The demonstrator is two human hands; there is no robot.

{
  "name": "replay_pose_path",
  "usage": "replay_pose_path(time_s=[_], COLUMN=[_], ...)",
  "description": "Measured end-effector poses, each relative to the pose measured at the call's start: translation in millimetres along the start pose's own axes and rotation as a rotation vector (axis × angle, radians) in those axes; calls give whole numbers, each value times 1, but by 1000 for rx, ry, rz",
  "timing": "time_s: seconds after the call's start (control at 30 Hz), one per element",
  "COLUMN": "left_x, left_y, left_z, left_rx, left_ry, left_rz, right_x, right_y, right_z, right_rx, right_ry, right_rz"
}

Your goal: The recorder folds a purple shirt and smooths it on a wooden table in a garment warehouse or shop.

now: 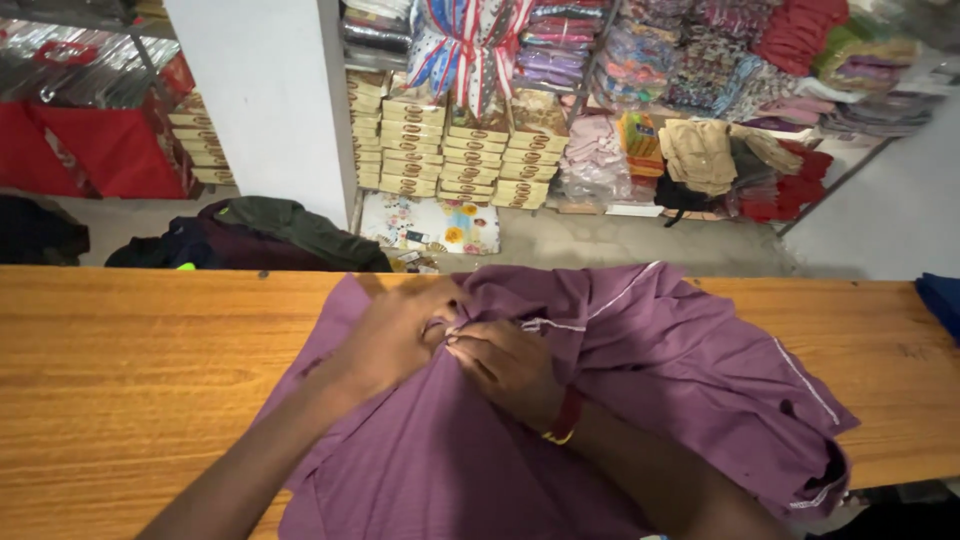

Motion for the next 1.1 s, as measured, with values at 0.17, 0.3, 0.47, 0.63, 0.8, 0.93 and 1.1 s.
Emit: replay_pose_path(time_s=[0.17,0.3,0.47,0.63,0.8,0.93,1.1], left_x=[-6,-9,-22,-55,-51,-49,-58], left_y=[5,2,14,46,49,48,50], left_z=[-1,5,3,-8,-14,-15,-15], left_rx=[45,-57,-78,157,199,245,258], left_ry=[173,61,-72,118,43,-56,99], left_rz=[94,-224,-356,-498,-369,-225,-230], right_x=[3,6,13,22,21,21,17], right_y=[-6,-8,-6,-2,-1,-1,2], right_z=[-2,-4,-6,-5,0,1,2], right_rx=[0,-61,-115,-206,-228,-269,-316], right_ry=[-55,-58,-9,-4,20,28,-32], right_rz=[-75,-78,-145,-119,-88,-88,-229])
Point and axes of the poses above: each hand's wrist, its own z-axis towards the middle knuckle, its own y-axis out of the palm, x = y × z, the point moved 2 cm from there along z, towards the middle knuckle, and after that the axes turned 3 degrees about x, right-handed, at the moved point
